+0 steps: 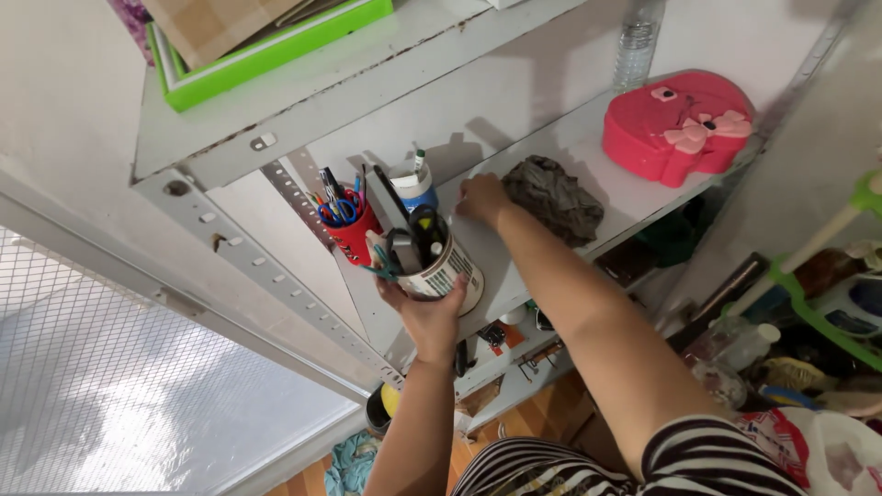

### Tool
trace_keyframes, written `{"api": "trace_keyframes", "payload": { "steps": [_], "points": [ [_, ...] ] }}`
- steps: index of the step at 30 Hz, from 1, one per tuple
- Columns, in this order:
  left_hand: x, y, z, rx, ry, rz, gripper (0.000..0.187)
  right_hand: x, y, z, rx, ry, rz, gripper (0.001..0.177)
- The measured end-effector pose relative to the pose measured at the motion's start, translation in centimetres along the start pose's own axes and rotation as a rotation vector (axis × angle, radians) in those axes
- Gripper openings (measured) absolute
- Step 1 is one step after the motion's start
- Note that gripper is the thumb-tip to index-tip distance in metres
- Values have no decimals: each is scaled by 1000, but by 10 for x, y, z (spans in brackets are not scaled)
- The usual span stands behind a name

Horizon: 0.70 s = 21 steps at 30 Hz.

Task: Organizing and cleaning a shelf containing various personal care and household items.

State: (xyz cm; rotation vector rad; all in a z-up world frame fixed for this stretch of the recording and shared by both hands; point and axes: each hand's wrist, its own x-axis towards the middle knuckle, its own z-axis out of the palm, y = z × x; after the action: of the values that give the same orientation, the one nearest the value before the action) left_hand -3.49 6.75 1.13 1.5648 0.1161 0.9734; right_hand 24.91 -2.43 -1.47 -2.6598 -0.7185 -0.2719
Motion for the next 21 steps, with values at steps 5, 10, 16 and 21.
{"api": "trace_keyframes", "payload": {
  "steps": [5,10,16,21],
  "points": [
    [8,9,15,-41,-38,-33,129,0,7,5,-73,12,-68,21],
    [20,13,39,-120,-93,-59,127,0,73,-37,-317,-162,-15,15],
    [37,4,74,11,-145,42,125,-127,106,-157,167,789,40,8],
    [49,3,99,37,-123,61,127,-209,114,-227,109,1147,95,14]
  ]
}}
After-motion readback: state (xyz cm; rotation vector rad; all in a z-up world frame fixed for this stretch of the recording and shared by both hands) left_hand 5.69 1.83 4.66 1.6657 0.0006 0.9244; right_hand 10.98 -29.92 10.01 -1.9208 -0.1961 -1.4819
